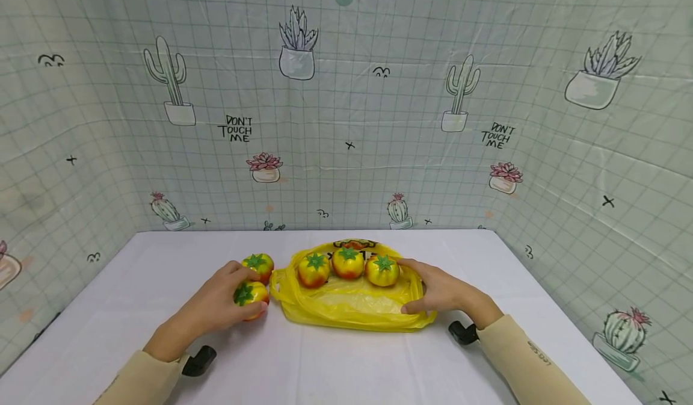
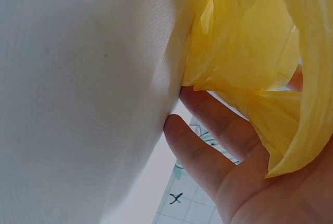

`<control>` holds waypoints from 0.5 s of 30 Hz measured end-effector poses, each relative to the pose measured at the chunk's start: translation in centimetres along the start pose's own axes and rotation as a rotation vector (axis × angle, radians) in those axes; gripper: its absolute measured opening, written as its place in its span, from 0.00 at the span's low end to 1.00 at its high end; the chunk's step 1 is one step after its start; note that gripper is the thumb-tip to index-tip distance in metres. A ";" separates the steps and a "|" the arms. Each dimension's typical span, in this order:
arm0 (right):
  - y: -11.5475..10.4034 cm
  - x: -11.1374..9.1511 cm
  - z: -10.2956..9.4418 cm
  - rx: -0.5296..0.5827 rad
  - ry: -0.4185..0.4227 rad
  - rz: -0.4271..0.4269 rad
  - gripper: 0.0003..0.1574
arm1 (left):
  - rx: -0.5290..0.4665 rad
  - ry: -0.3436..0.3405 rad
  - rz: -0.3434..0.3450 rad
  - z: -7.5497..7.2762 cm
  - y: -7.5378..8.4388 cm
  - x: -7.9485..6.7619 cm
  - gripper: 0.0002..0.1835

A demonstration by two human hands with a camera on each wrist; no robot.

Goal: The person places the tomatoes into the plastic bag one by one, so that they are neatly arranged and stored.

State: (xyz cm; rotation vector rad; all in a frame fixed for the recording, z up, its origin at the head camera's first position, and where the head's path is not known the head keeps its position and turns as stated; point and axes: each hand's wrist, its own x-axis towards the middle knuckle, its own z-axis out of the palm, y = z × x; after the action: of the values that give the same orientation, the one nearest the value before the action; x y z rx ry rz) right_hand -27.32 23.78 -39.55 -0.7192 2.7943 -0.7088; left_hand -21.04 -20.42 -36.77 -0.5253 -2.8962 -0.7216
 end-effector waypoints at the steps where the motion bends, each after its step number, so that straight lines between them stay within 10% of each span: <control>1: 0.0 0.0 0.0 -0.001 -0.001 0.000 0.61 | 0.000 0.005 0.008 0.0 0.1 0.0 0.28; 15: 0.1 0.2 0.1 0.004 -0.006 -0.008 0.60 | -0.036 0.041 0.115 0.0 2.4 0.3 0.25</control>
State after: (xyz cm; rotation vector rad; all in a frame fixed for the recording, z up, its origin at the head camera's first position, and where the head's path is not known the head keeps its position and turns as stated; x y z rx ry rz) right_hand -27.46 23.72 -39.63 -0.7308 2.7851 -0.7121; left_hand -20.48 -18.28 -35.70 -0.6665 -2.7937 -0.7593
